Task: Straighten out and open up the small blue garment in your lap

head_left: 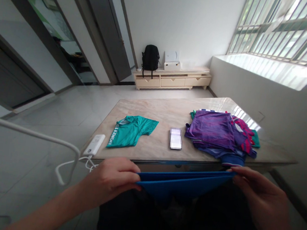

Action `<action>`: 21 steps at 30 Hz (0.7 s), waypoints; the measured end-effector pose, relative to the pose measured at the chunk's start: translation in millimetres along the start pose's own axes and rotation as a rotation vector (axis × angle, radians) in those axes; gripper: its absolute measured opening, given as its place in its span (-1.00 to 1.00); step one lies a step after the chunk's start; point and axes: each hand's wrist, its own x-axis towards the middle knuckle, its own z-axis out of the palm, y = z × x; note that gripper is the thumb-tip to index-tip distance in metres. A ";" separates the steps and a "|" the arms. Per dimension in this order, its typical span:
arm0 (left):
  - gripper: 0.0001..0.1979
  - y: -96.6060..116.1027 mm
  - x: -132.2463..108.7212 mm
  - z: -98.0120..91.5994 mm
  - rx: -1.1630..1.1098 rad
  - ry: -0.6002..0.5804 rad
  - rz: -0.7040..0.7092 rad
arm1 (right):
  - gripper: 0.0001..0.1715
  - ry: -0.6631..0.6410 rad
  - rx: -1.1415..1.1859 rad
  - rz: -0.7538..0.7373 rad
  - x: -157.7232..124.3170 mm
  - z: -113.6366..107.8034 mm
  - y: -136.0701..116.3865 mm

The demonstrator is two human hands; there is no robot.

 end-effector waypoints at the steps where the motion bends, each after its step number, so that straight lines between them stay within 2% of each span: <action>1: -0.91 -0.2 -0.2 0.1 -0.020 0.031 -0.002 | -0.73 0.011 0.007 0.005 -0.8 0.9 -2.7; 4: -0.95 0.2 -2.1 1.7 -0.089 0.117 -0.025 | -0.74 0.062 0.029 0.024 -2.9 3.7 -11.2; 9: -0.91 2.3 -6.4 8.7 -0.194 0.139 -0.061 | -0.74 0.078 0.053 0.056 -2.9 3.4 -15.9; 16: -0.76 8.3 -9.5 23.1 -0.254 0.324 -0.101 | -0.71 0.101 0.004 0.034 2.4 -5.5 -12.9; 19: -0.61 9.1 -9.6 27.9 -0.147 0.419 -0.235 | -0.69 0.110 -0.050 0.010 4.9 -9.0 -20.3; 21: -0.54 8.4 -7.3 29.0 -0.102 0.427 -0.346 | -0.69 0.092 -0.077 -0.022 6.1 -10.2 -27.6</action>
